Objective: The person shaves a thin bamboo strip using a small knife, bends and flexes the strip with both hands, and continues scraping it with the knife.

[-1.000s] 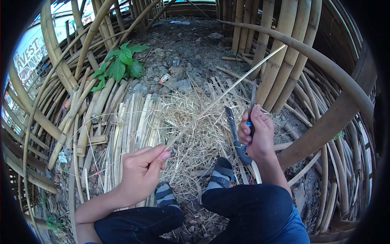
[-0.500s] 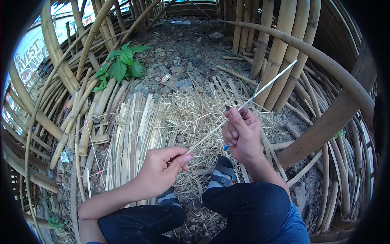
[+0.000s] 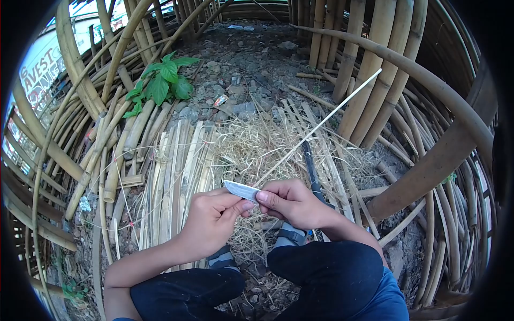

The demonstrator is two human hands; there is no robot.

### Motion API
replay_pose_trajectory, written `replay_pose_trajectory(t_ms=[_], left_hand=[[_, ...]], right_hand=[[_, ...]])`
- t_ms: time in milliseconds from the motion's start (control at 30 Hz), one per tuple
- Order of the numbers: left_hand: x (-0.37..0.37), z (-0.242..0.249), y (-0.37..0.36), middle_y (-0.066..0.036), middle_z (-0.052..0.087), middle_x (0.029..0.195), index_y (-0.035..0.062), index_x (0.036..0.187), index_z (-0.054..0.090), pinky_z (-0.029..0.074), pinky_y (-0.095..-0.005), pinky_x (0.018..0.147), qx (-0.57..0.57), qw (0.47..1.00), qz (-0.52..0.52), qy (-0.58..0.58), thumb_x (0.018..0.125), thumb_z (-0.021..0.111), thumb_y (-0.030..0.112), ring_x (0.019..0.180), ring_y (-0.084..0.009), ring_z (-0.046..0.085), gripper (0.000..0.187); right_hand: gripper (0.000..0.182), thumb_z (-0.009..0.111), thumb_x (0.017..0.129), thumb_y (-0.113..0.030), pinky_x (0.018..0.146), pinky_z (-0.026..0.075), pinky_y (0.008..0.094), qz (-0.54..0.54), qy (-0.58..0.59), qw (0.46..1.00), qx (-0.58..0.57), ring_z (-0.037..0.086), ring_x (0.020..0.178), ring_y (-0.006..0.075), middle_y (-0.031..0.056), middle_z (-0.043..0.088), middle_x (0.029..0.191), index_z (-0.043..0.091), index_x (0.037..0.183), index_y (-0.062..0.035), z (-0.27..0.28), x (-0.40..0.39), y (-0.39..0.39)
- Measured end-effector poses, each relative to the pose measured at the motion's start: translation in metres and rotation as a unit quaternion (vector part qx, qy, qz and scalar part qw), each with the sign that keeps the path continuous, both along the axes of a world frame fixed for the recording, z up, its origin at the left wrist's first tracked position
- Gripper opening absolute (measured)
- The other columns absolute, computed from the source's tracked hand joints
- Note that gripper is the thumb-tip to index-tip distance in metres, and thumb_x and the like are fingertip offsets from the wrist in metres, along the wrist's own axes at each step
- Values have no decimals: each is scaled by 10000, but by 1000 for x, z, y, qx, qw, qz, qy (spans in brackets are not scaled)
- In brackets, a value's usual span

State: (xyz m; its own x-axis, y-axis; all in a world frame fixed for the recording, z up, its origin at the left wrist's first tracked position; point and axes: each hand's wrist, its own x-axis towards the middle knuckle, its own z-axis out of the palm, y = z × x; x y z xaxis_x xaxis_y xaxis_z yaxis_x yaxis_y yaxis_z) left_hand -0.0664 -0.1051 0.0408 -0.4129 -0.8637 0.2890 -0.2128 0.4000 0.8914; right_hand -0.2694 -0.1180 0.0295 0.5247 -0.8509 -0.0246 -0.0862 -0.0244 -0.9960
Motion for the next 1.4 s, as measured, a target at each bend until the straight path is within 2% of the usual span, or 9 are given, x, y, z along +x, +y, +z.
replay_pose_trajectory(t_ms=[433, 700, 833, 933, 1000, 1133, 1200, 1233, 1400], left_hand=[[0, 2, 1, -97, 617, 704, -38, 948, 676, 440, -254, 542, -34, 998, 55, -28, 886, 592, 17, 612, -101, 566, 118], [11, 9, 5, -88, 626, 709, -25, 1112, 649, 448, -223, 556, 0, 996, 67, -62, 890, 592, 17, 615, -90, 568, 233], [17, 3, 6, -63, 620, 719, -15, 1100, 662, 440, -224, 569, 14, 996, 61, -61, 898, 600, 47, 643, -79, 563, 220], [27, 1, 7, -61, 619, 720, -26, 1093, 661, 440, -216, 573, 26, 998, 51, -41, 901, 599, 54, 647, -78, 564, 217], [34, 7, 11, -58, 624, 723, -40, 1081, 660, 449, -206, 585, 19, 995, 63, -76, 904, 595, 53, 652, -79, 572, 210], [40, 2, 9, -57, 629, 723, -39, 1066, 667, 447, -206, 578, 22, 996, 79, -37, 912, 586, 55, 642, -75, 566, 198], [36, 4, 9, -46, 632, 725, -27, 1079, 667, 416, -199, 538, 76, 992, 69, -71, 923, 571, 58, 605, -52, 527, 202], [32, 5, 9, -46, 632, 725, -27, 1079, 667, 416, -199, 538, 78, 992, 70, -71, 923, 571, 58, 605, -52, 527, 202], [21, 1, 10, -53, 629, 717, -59, 1070, 651, 441, -196, 567, 188, 982, -13, -7, 936, 554, 67, 652, -60, 558, 208]], right_hand=[[325, 532, 969, -254, 464, 329, 243, -85, 18, 996, -16, 396, 507, 43, -30, 490, 578, 618, 774, -7, 0, 0, 2], [335, 516, 977, -244, 462, 298, 239, -159, 28, 987, -8, 371, 518, 36, -38, 465, 575, 603, 758, -6, 13, -15, 2], [328, 522, 975, -240, 466, 287, 229, -160, 17, 987, 14, 372, 516, 33, -40, 467, 578, 604, 761, -5, 11, -18, 2], [335, 506, 983, -251, 439, 264, 211, -180, -27, 983, 17, 351, 477, 32, -40, 450, 566, 582, 759, -14, 8, -31, -5], [356, 467, 996, -275, 390, 215, 195, -281, -96, 955, -7, 302, 427, 30, -37, 400, 535, 535, 743, -35, 13, -56, -18], [369, 458, 999, -294, 377, 227, 201, -294, -112, 949, -1, 302, 410, 38, -25, 397, 537, 533, 760, -24, 16, -81, -25], [379, 439, 1004, -324, 375, 240, 201, -290, -273, 917, -1, 308, 406, 45, -19, 397, 548, 549, 819, -12, 13, -61, -20], [324, 498, 983, -308, 374, 254, 205, -288, -307, 907, -17, 320, 407, 49, -19, 395, 556, 559, 903, 0, 11, -52, -17], [212, 653, 900, -203, 369, 267, 213, -278, -397, 875, 16, 337, 403, 51, -27, 405, 552, 568, 943, -13, 9, -26, -15]])
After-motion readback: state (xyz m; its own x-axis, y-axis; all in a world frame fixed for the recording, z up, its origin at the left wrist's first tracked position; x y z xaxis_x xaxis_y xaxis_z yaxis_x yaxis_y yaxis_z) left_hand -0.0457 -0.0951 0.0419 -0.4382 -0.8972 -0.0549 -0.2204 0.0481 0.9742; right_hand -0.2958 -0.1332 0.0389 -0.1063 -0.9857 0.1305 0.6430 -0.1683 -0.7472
